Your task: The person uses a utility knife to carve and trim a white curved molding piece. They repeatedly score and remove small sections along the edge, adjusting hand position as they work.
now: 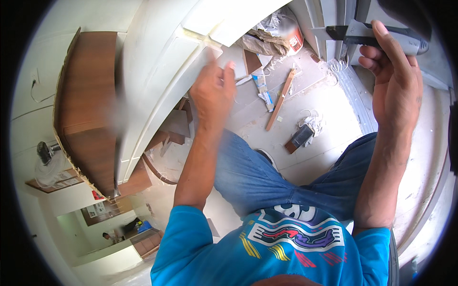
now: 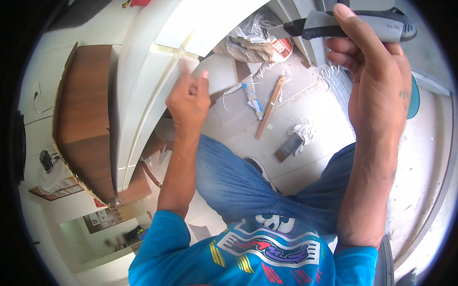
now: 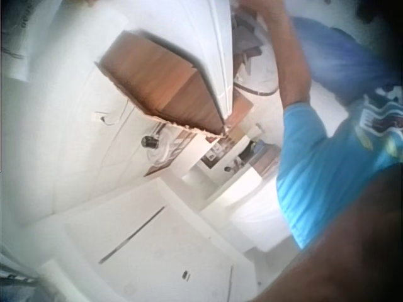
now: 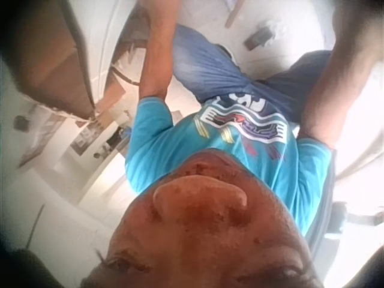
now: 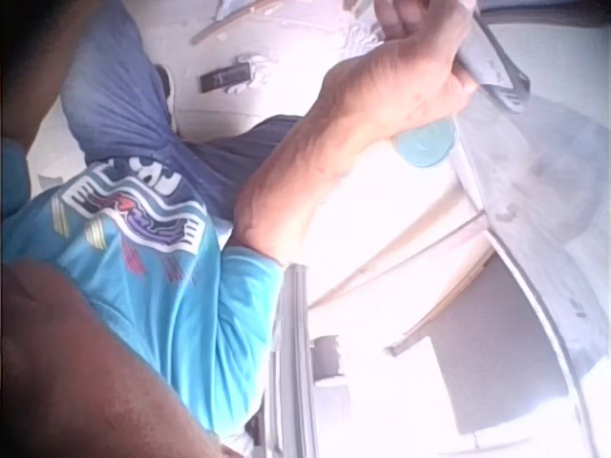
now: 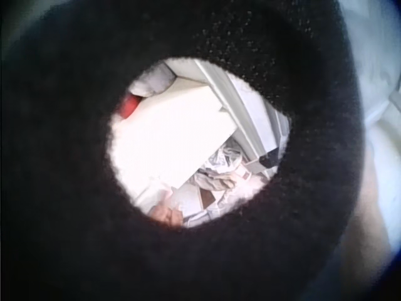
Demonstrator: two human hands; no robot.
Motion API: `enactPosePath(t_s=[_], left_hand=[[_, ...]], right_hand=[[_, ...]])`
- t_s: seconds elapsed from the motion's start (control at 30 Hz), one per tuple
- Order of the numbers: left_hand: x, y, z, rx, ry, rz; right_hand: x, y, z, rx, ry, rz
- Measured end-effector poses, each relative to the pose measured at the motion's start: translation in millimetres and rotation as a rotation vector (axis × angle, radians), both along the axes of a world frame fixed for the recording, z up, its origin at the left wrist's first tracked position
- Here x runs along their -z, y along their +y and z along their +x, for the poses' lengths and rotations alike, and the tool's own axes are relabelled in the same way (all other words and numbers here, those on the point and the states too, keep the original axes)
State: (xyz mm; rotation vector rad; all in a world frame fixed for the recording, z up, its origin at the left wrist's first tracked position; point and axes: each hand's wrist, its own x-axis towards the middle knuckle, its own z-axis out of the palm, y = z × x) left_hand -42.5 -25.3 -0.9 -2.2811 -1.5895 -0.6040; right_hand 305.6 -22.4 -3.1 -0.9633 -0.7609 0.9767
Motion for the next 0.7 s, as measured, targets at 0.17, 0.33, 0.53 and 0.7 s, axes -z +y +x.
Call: enactPosePath(t_s=[0.17,0.33,0.53,0.7], left_hand=[[17,-21,41,-0.191,-0.804,-0.265],[8,19,67,-0.322,-0.822,0.058],[39,28,62,-0.377,-0.906,0.222],[51,50,48,-0.256,-0.783,0.446]], right_hand=[[-13,-5,-11,0.068,0.021,-0.044],[-19,-2,-15,0.014,0.082,-0.058],[-26,-10,-25,0.056,0.023,-0.127],[-24,-12,-22,0.060,0.042,-0.097]])
